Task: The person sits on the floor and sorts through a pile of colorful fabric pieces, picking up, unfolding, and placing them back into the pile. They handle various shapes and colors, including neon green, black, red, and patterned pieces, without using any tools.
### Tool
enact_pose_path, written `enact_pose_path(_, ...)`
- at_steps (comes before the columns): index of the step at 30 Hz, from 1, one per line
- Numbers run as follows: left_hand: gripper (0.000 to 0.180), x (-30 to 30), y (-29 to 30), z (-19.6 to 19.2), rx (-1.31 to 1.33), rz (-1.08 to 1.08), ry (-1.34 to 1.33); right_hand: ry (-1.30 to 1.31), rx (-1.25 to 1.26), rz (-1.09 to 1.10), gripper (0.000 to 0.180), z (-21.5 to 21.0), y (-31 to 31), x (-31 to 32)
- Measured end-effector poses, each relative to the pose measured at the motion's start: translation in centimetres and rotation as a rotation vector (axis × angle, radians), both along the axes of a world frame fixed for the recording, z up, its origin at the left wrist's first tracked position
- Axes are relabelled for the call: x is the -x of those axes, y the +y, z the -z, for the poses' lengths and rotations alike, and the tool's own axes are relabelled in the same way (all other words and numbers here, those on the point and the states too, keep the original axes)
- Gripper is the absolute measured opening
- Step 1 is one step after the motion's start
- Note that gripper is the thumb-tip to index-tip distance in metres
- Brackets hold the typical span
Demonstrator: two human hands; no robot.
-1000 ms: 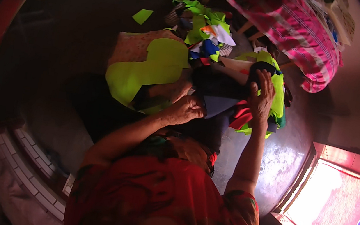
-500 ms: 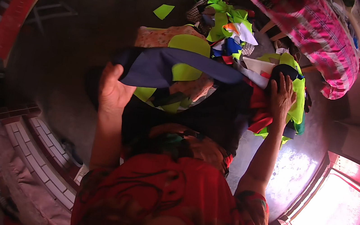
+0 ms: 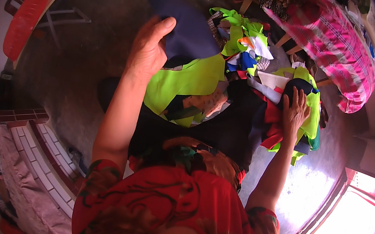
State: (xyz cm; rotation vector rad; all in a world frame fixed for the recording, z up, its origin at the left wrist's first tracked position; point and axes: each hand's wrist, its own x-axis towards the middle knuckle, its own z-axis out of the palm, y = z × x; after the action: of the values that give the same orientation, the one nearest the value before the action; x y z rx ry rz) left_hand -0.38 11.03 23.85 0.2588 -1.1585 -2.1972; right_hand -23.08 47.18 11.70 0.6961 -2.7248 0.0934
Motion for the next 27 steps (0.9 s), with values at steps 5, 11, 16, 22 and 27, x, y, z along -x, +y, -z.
enact_pose_path(5, 0.039, -0.3, -1.3, -1.4, 0.016, 0.01, 0.084, 0.026, -0.011, -0.009, 0.05, 0.2, -0.2, 0.1)
enact_pose_path(11, 0.041, -3.9, 2.8, 2.7, -0.192, 0.006, 0.011, 0.034, -0.029, 0.023, 0.05, -0.1, -0.3, -0.1)
enact_pose_path(16, 0.039, -9.0, 5.6, 13.5, -0.394, 0.073, -0.298, 0.028, -0.021, 0.005, 0.05, 0.2, -0.4, 0.1)
enact_pose_path(22, 0.018, -11.9, 5.6, 19.5, -0.307, 0.139, -0.764, 0.001, -0.017, 0.021, 0.05, 0.4, -0.3, 0.3)
enact_pose_path(27, 0.026, -11.8, 5.2, 21.7, 0.022, 0.086, -0.914, 0.007, -0.067, 0.025, 0.052, 0.6, -0.3, 0.4)
